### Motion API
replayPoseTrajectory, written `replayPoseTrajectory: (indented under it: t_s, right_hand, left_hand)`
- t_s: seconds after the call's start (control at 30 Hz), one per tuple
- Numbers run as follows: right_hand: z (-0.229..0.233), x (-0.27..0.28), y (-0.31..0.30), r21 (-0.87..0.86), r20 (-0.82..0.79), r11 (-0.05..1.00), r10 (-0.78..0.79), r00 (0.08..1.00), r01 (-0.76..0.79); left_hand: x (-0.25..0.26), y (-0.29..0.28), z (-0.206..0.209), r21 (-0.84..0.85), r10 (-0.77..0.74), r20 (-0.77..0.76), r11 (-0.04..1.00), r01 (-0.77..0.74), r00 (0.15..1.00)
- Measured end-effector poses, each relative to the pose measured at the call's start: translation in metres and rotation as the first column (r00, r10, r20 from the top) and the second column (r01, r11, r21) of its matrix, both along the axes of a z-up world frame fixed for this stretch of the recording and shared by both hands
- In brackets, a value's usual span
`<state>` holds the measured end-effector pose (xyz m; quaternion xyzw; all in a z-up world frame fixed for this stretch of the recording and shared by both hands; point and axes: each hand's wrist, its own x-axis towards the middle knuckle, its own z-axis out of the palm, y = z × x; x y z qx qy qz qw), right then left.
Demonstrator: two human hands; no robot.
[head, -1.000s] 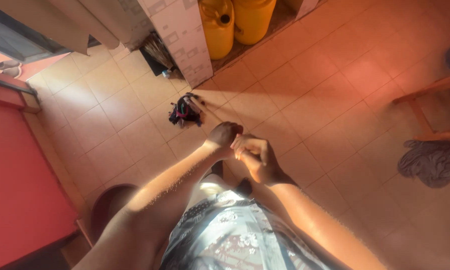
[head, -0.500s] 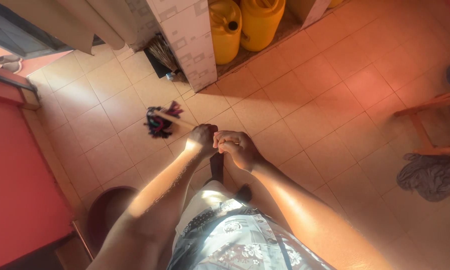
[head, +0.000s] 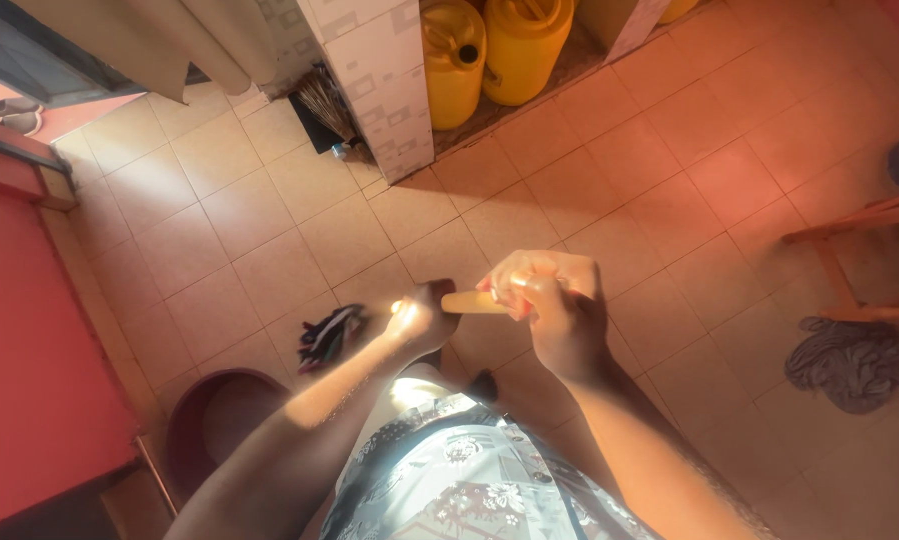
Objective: Assembling a mop by wrapping cloth strips around the end of a wooden handle.
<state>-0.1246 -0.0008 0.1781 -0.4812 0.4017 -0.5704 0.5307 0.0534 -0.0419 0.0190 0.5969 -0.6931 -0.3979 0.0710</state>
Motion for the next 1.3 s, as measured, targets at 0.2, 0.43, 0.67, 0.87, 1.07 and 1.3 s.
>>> replayPoseTrajectory:
  t_s: [0.2,0.43,0.67,0.87,1.07,1.3]
  right_hand:
    - [-0.002,0.013,0.011,-0.221,-0.183,0.974,0.015,0.983,-0.056]
    - [-0.057,0.049,-0.004,-0.25,-0.366,0.968,-0.061,0.929,-0.035]
    - [-0.075,0.066,-0.019,0.058,-0.419,0.991,0.132,0.898,-0.119]
    - [-0.126,0.054,-0.016,0.168,-0.301,0.978,0.167,0.939,-0.12]
    - [-0.122,0.026,-0.015,0.276,0.077,0.956,0.079,0.994,-0.097]
    - [-0.026,0.015,-0.016,0.137,0.132,0.986,0.079,0.988,-0.097]
  left_hand:
    - [-0.001,-0.053,-0.033,-0.282,-0.214,-0.252,0.949,0.14,0.944]
    - [0.036,-0.103,-0.074,-0.272,-0.223,0.004,0.938,0.215,0.975]
    - [0.069,-0.102,-0.116,-0.322,-0.127,0.083,0.935,0.147,0.988]
    - [0.075,-0.084,-0.195,-0.281,-0.032,0.33,0.951,0.13,0.943]
    - [0.049,-0.032,-0.058,-0.048,-0.091,0.135,0.994,0.098,0.987]
    - [0.013,-0.011,-0.013,0.048,0.072,-0.143,0.997,-0.065,0.987]
